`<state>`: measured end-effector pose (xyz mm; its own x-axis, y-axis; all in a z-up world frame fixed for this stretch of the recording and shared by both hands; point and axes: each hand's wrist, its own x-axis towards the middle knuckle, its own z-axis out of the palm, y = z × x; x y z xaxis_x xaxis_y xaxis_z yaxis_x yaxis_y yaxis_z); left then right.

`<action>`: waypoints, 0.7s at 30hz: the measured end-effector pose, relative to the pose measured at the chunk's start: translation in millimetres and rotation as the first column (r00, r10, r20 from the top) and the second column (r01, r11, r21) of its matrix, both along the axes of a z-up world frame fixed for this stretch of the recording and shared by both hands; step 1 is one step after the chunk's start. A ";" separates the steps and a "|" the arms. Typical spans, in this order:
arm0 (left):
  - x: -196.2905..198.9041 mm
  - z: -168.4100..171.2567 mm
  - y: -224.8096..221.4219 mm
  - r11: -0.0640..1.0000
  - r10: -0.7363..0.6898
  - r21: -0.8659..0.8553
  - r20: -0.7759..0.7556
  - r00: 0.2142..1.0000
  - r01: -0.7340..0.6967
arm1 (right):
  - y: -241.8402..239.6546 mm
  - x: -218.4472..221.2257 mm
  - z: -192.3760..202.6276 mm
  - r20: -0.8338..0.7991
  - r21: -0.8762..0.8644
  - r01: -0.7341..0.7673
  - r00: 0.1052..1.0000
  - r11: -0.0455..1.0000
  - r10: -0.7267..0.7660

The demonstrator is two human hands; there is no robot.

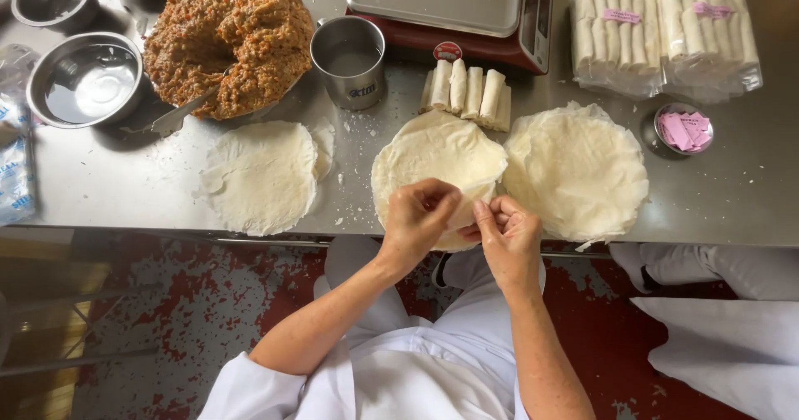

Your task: Separating thin, circular dough sheets from a stack and laying them out on a stainless steel work surface in preparation for filling.

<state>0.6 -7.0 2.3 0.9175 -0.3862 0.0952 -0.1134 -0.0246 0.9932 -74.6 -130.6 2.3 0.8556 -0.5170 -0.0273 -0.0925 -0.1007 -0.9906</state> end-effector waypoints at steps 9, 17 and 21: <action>-4.4 0.2 -26.4 0.970 -0.155 0.225 0.263 0.952 0.096 | -11.0 14.2 -1.7 0.044 -0.182 0.014 0.999 0.983 -0.006; 52.9 -9.4 -12.5 0.937 -0.168 0.349 0.408 0.897 0.017 | -33.0 14.6 16.9 -0.029 -0.088 0.038 0.999 0.995 -0.041; 40.1 -13.1 -18.8 0.935 -0.276 0.285 0.218 0.936 0.209 | -49.8 32.0 1.4 0.011 -0.260 -0.021 1.000 0.965 0.025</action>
<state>40.7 -25.8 -10.7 0.7513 -0.6354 0.1784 -0.3918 -0.2119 0.8953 -42.6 -180.4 3.7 0.8667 -0.4848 0.1176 -0.0735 -0.3572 -0.9311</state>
